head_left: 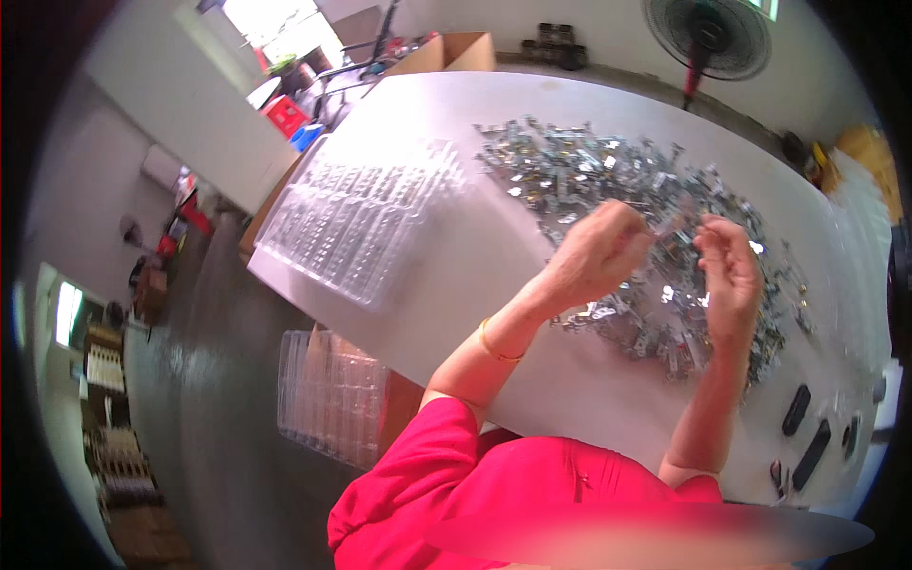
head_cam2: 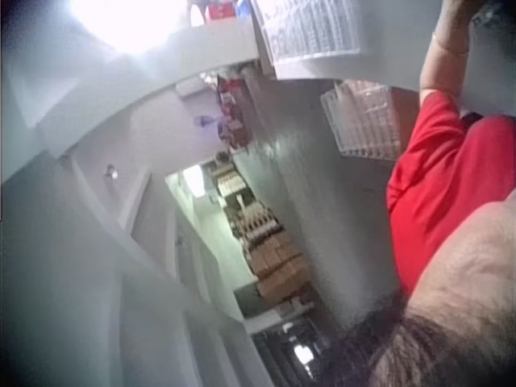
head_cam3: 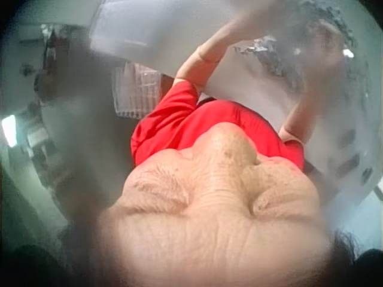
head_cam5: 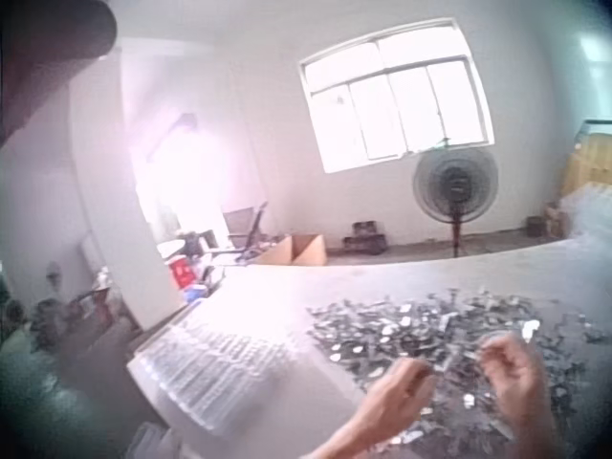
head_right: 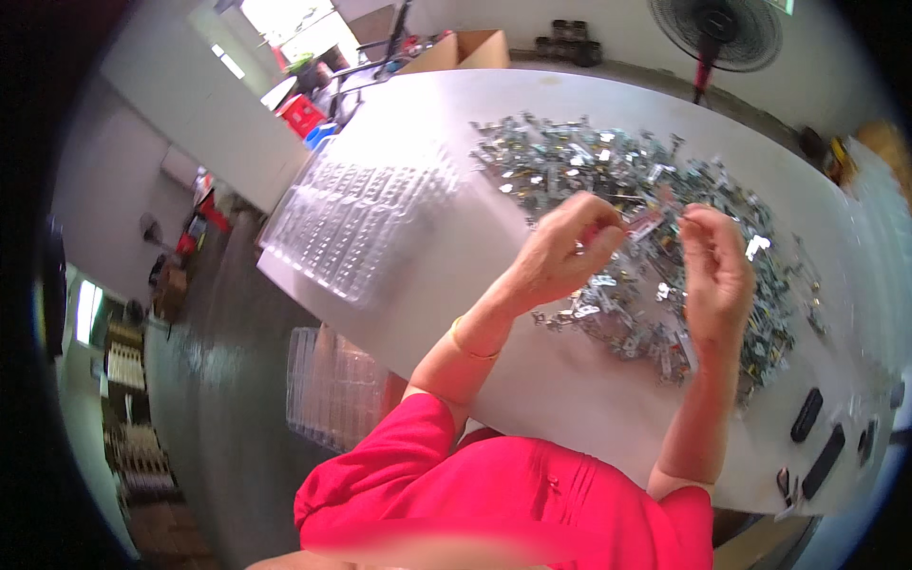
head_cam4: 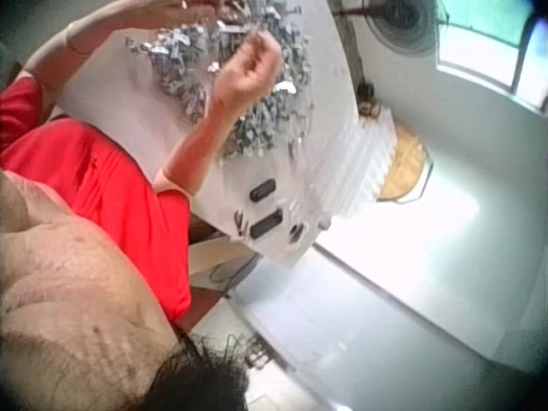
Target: The person picks up a metal bracket and a pin from the table, inserts the pin into the bracket, and places the assembled unit into a plastic tray. After repeating this process, the person moves the tray aside and picks up a black case.
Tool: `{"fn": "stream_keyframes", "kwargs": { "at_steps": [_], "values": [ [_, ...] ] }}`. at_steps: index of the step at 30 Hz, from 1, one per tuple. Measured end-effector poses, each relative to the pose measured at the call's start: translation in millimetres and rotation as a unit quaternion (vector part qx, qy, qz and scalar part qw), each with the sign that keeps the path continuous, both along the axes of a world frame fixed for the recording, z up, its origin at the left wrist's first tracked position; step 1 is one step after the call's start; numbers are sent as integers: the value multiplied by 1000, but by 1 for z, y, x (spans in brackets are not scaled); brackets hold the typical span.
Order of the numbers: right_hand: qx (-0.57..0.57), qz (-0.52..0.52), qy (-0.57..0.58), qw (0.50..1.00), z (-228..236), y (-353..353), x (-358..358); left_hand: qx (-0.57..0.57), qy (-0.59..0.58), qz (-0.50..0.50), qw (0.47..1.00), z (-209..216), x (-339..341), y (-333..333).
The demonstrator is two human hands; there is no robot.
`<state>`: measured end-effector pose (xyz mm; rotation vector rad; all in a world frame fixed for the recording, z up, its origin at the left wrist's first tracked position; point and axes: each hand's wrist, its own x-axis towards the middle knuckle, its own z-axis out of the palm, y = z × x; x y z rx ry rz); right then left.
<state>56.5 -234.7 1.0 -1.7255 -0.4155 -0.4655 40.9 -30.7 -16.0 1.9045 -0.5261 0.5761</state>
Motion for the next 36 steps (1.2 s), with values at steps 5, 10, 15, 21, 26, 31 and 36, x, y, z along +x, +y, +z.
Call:
{"fn": "stream_keyframes", "kwargs": {
  "at_steps": [5, 10, 15, 21, 26, 31, 36],
  "values": [
    [96, 127, 71, 985, 6, 2, -3, -72, 139, -144, 977, -1, -8, 5],
    [66, 98, 59, 991, 5, 5, -3, -24, 120, -90, 988, 14, -17, 3],
    [65, 109, 49, 991, -4, 14, -3, 86, -49, 27, 995, 9, -33, 4],
    [89, 96, -42, 990, -12, 37, -14, 118, -53, 81, 988, 4, -58, 22],
    [58, 226, 17, 972, -14, 55, -45, 110, -44, 182, 976, 21, -91, 86],
    [-143, 364, 36, 920, -53, 126, -99, 78, 66, 349, 932, 27, -101, 204],
    [-157, 502, -79, 847, -96, 174, -144, 57, 107, 503, 856, 30, -102, 349]
  ]
}}
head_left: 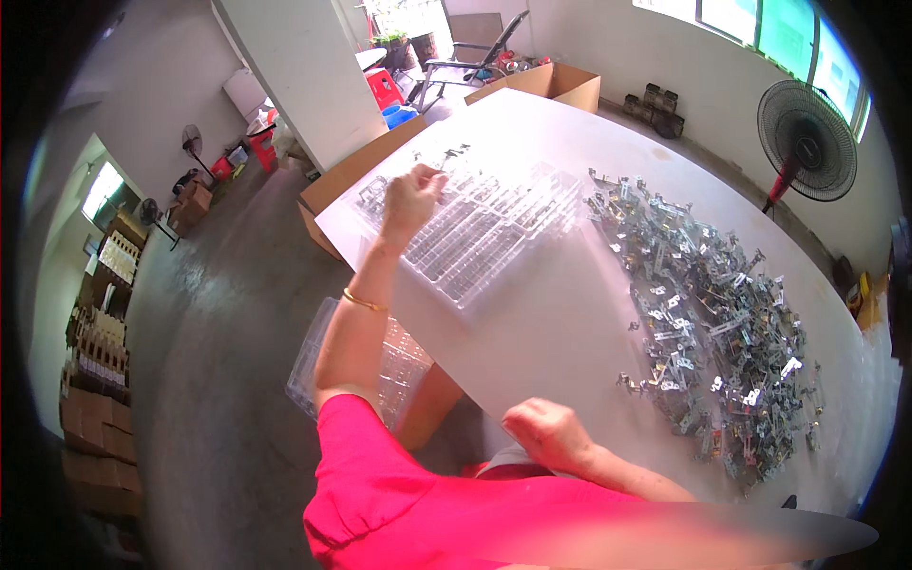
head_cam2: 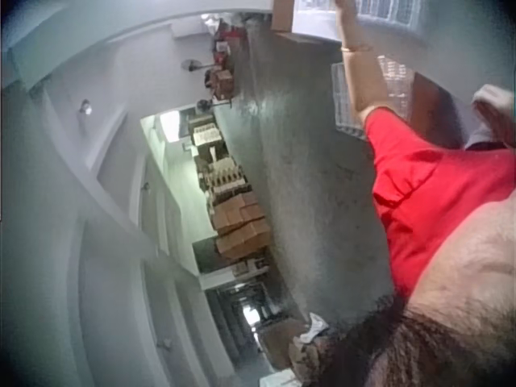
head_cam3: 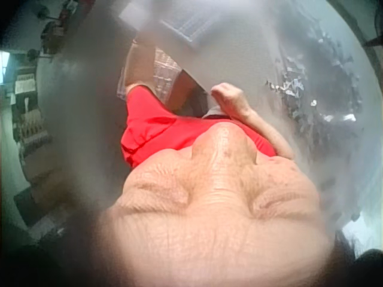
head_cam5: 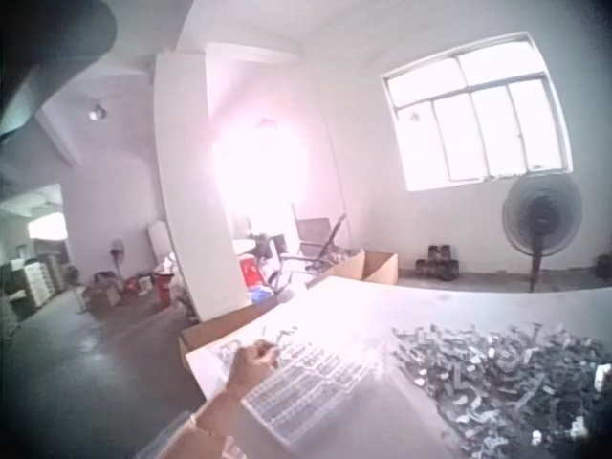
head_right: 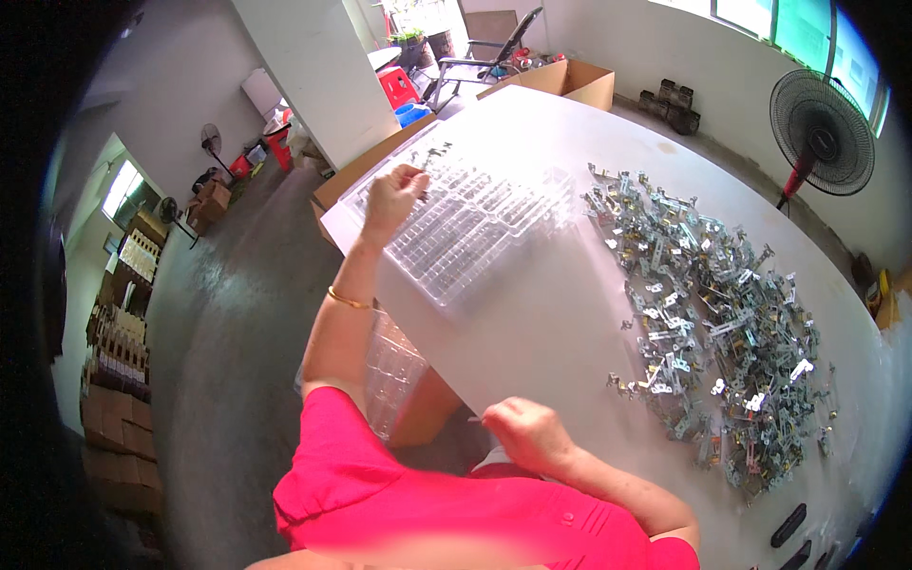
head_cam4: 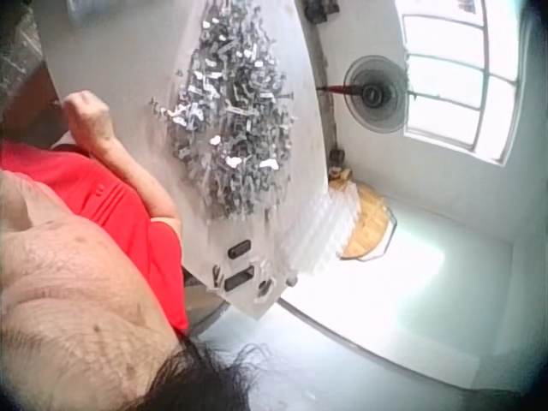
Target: The person picks up a metal bracket and a pin from the table, inserts the pin into the bracket, and places the assembled unit into a plastic tray. After repeating this process, the person moves the tray aside and picks up a black case.
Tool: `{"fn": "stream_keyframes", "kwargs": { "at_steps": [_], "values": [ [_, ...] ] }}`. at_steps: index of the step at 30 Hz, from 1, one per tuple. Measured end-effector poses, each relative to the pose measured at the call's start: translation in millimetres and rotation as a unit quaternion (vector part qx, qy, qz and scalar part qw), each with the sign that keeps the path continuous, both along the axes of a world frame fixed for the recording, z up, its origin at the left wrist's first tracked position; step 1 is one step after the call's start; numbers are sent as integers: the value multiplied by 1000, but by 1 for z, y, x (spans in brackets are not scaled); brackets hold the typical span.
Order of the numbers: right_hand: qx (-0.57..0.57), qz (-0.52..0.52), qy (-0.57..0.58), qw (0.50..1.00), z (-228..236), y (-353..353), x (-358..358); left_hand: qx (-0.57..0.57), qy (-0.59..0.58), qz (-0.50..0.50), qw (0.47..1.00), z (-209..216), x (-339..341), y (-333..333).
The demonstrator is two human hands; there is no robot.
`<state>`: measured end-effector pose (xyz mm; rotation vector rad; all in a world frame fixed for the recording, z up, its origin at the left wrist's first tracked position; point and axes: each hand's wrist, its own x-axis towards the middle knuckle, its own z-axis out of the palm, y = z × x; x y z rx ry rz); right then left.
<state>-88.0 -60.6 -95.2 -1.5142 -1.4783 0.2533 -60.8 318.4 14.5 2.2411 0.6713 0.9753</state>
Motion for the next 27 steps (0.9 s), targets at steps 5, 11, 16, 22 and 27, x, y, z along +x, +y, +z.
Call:
{"fn": "stream_keyframes", "kwargs": {
  "at_steps": [5, 11, 16, 22, 27],
  "values": [
    [-18, 64, 26, 997, -20, 32, -24, -5, -23, 52, 998, -5, 5, 106],
    [-40, 126, 28, 991, -45, 43, -26, 4, 67, 97, 993, -19, 40, 165],
    [-59, 118, 117, 984, -41, 45, -23, 64, 183, 120, 974, -22, 74, 166],
    [-100, 160, 128, 974, -49, 46, -12, 106, 247, 134, 954, -18, 106, 168],
    [-119, 177, 146, 966, -48, 46, -11, 164, 302, 144, 928, -20, 113, 176]
  ]
}}
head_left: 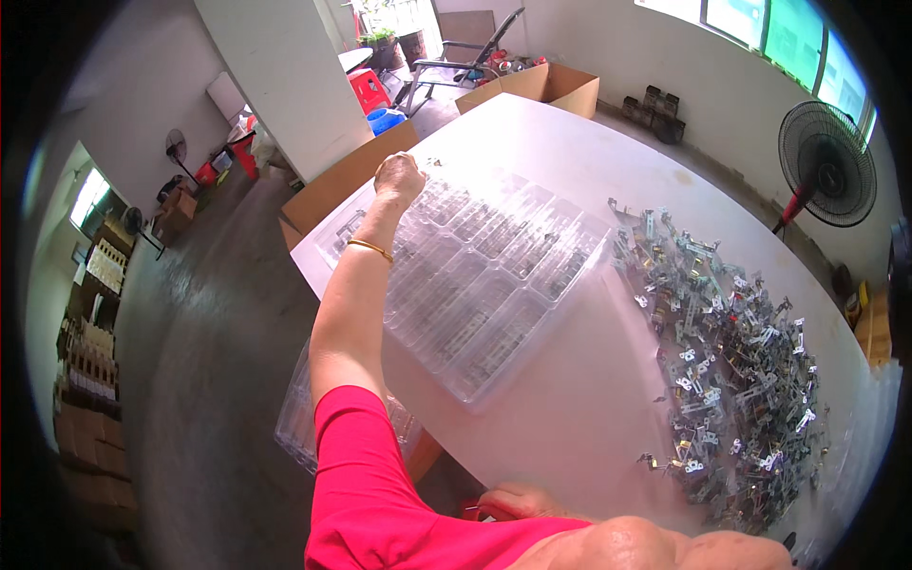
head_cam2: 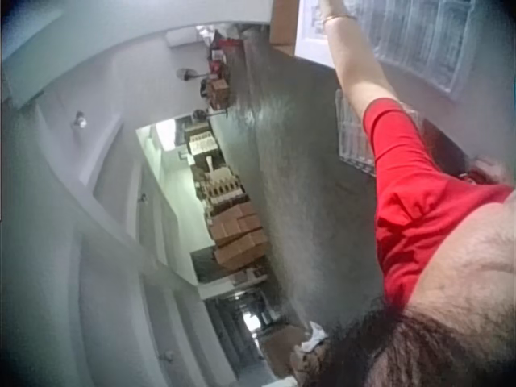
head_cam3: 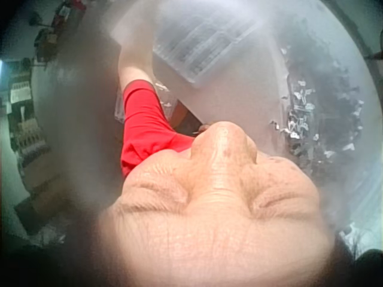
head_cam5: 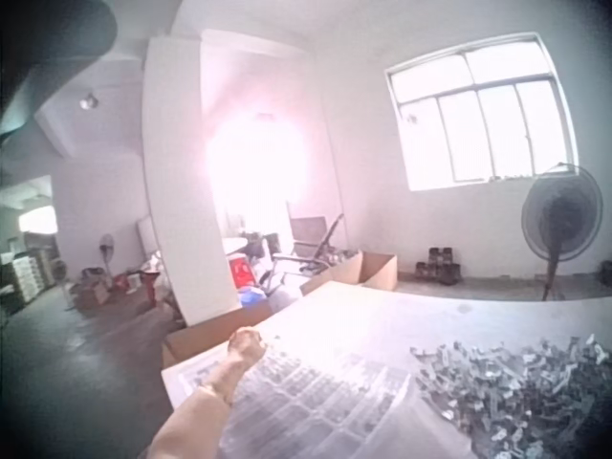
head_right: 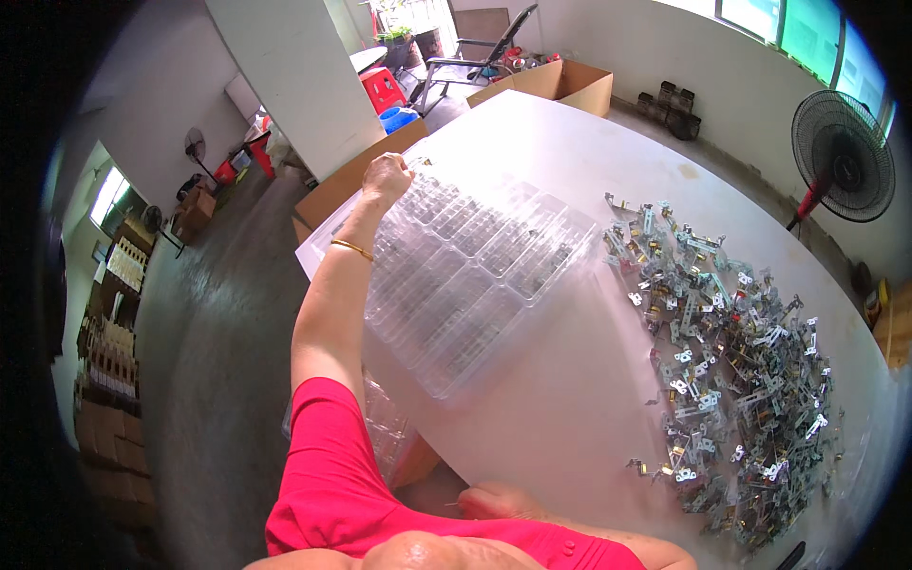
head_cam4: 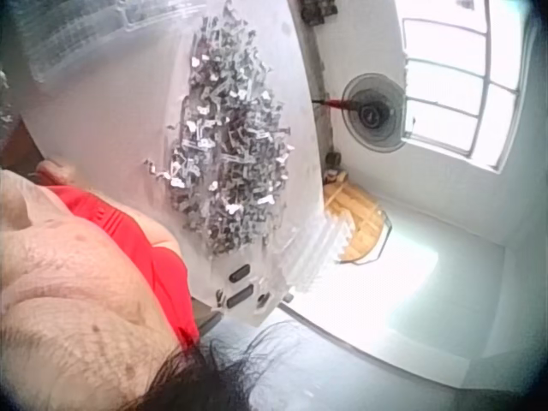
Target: The person picks up a metal bracket and a pin from the table, inserts the pin into the bracket, and places the assembled unit into a plastic tray. After repeating this process, the person moves the tray aside and picks up a black case.
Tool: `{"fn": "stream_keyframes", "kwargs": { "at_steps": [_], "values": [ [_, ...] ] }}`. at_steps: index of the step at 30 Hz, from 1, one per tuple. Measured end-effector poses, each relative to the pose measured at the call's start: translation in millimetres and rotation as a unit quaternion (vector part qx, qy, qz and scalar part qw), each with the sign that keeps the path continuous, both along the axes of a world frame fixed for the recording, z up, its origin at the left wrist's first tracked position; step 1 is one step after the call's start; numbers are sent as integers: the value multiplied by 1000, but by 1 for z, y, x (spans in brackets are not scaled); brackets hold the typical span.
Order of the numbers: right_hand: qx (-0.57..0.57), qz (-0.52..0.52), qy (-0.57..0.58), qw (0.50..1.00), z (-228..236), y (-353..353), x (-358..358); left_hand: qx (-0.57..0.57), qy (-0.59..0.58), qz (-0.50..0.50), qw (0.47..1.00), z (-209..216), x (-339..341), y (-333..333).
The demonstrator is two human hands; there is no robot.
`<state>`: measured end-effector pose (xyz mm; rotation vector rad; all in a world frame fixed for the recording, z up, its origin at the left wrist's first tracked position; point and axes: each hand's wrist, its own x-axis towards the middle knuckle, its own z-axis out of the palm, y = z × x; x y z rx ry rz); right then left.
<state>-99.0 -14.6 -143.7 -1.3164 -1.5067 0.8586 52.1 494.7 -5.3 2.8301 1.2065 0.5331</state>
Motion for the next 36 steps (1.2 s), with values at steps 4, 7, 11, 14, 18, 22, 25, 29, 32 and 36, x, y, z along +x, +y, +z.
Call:
{"fn": "stream_keyframes", "kwargs": {
  "at_steps": [4, 7, 11, 14, 18, 22, 25, 29, 32, 36],
  "values": [
    [-24, 2, 10, 1000, 0, -5, -5, -25, -7, 0, 1000, -8, -1, -3],
    [-45, 8, 108, 993, -22, -12, -17, -37, -36, -5, 999, -15, -2, -11],
    [30, 69, 42, 996, 31, 0, 6, 124, -17, -46, 991, -4, -26, -18],
    [-120, 2, 225, 967, 24, -5, -15, 138, -73, -198, 968, 32, -46, -63],
    [144, -97, -26, 984, -12, 7, -17, -23, -132, -337, 932, 59, -73, -219],
    [166, -96, -71, 979, -9, 3, -13, -104, -134, -473, 865, 29, -99, -329],
    [180, -78, -177, 965, -11, -3, -24, -188, -123, -510, 830, -6, -109, -384],
    [162, -37, -240, 956, -22, -22, -33, -265, -91, -520, 807, -39, -99, -432],
    [147, -31, -256, 955, -31, -37, -37, -226, -106, -515, 820, -64, -68, -444],
    [199, -11, -220, 955, -25, -47, -33, -177, -138, -486, 845, -87, -25, -440]
  ]
}}
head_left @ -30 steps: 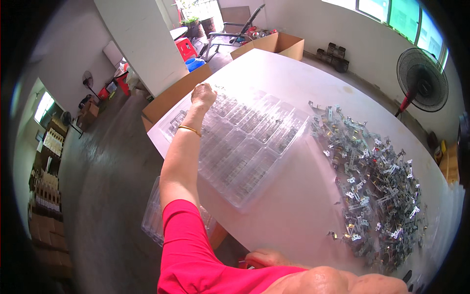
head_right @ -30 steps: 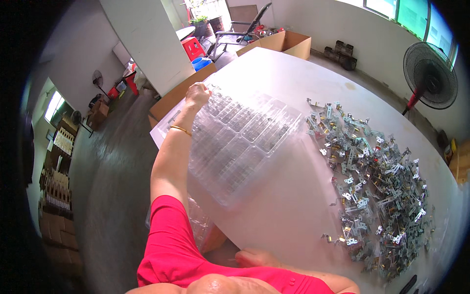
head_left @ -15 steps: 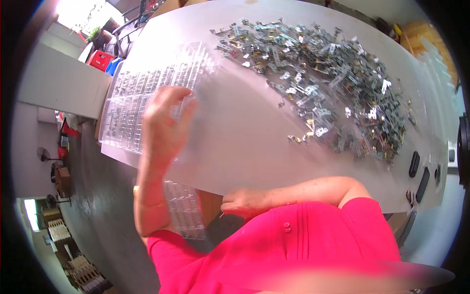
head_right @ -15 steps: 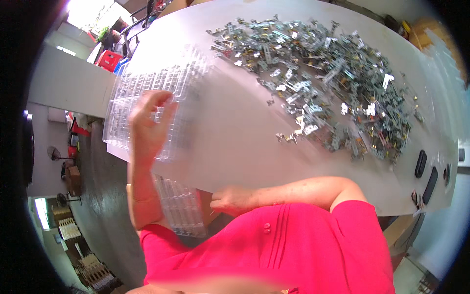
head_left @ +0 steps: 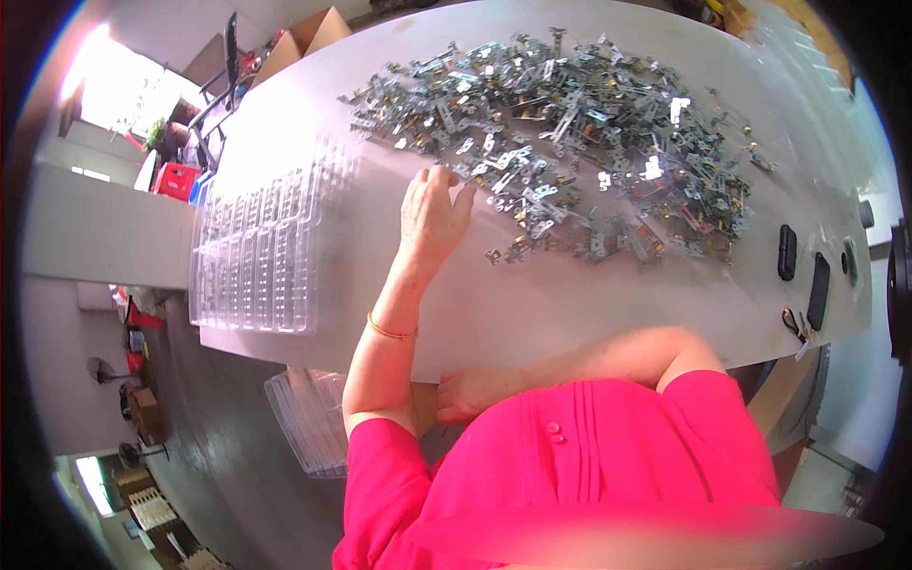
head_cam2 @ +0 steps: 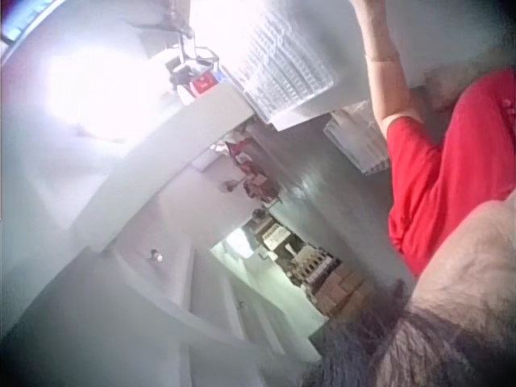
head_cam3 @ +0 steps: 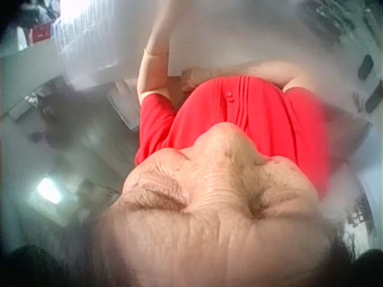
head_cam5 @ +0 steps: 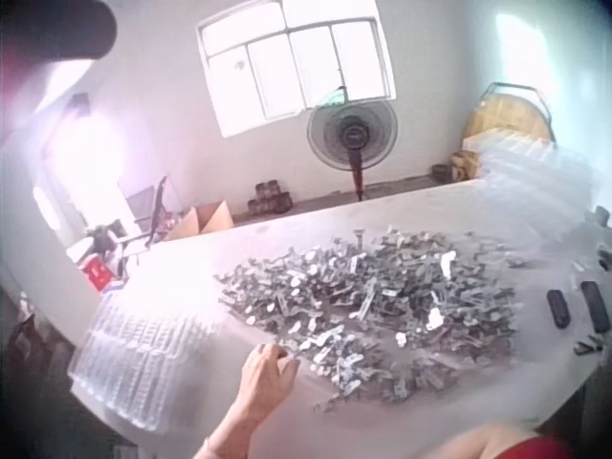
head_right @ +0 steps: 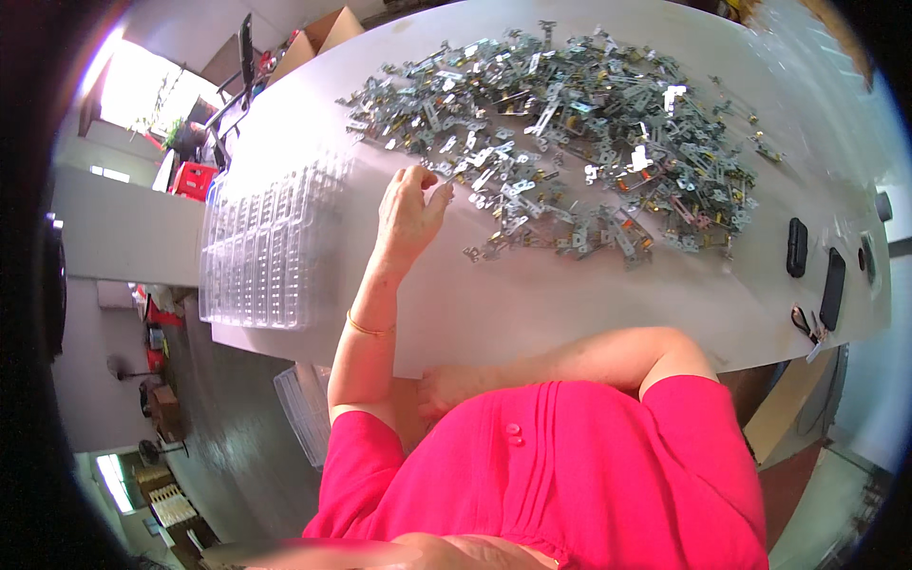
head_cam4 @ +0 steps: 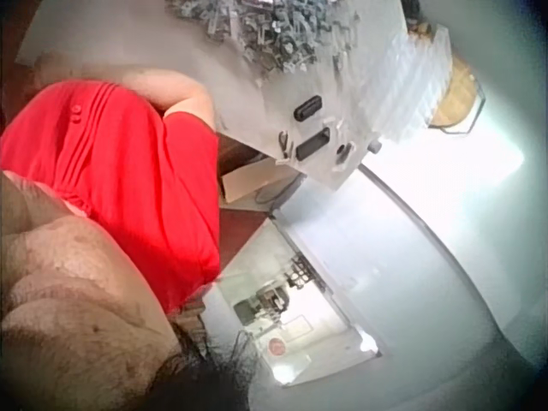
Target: The person picks up a metal bracket and a pin from the table, inserts the pin into the bracket, and places the assembled unit into a plastic tray. After repeating this process, the person moves the tray aside and picks up a black case.
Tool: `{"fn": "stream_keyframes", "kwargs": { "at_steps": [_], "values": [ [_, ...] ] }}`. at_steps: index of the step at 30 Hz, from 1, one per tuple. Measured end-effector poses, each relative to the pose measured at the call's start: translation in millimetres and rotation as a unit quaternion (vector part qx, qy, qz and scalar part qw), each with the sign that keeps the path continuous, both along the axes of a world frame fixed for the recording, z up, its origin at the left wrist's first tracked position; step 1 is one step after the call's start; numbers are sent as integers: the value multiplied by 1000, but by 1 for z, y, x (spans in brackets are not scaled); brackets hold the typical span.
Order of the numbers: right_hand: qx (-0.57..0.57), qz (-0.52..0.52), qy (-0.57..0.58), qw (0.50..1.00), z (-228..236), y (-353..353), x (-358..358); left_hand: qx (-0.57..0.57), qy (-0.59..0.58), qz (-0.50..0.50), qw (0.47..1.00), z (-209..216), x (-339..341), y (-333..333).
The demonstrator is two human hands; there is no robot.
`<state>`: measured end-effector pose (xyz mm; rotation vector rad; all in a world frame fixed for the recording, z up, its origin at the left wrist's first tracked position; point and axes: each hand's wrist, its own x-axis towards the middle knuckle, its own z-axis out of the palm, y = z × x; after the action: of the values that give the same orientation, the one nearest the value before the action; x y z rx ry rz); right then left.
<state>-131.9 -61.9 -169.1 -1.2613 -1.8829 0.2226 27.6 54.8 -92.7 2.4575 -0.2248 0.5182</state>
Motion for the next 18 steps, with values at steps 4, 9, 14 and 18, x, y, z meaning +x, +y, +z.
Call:
{"fn": "stream_keyframes", "kwargs": {
  "at_steps": [4, 9, 14, 18],
  "values": [
    [-20, -8, 44, 999, 3, -6, 4, 75, 98, 24, 992, -6, 25, -11],
    [-39, 28, 40, 998, 3, -6, 8, 25, 187, 29, 982, -5, 35, -12],
    [-30, 21, 12, 999, -11, 5, 1, -63, 205, 12, 977, -16, 43, 1],
    [-29, 6, -9, 1000, -13, 4, 1, -121, 268, 6, 956, 6, 38, -1]
  ]
}}
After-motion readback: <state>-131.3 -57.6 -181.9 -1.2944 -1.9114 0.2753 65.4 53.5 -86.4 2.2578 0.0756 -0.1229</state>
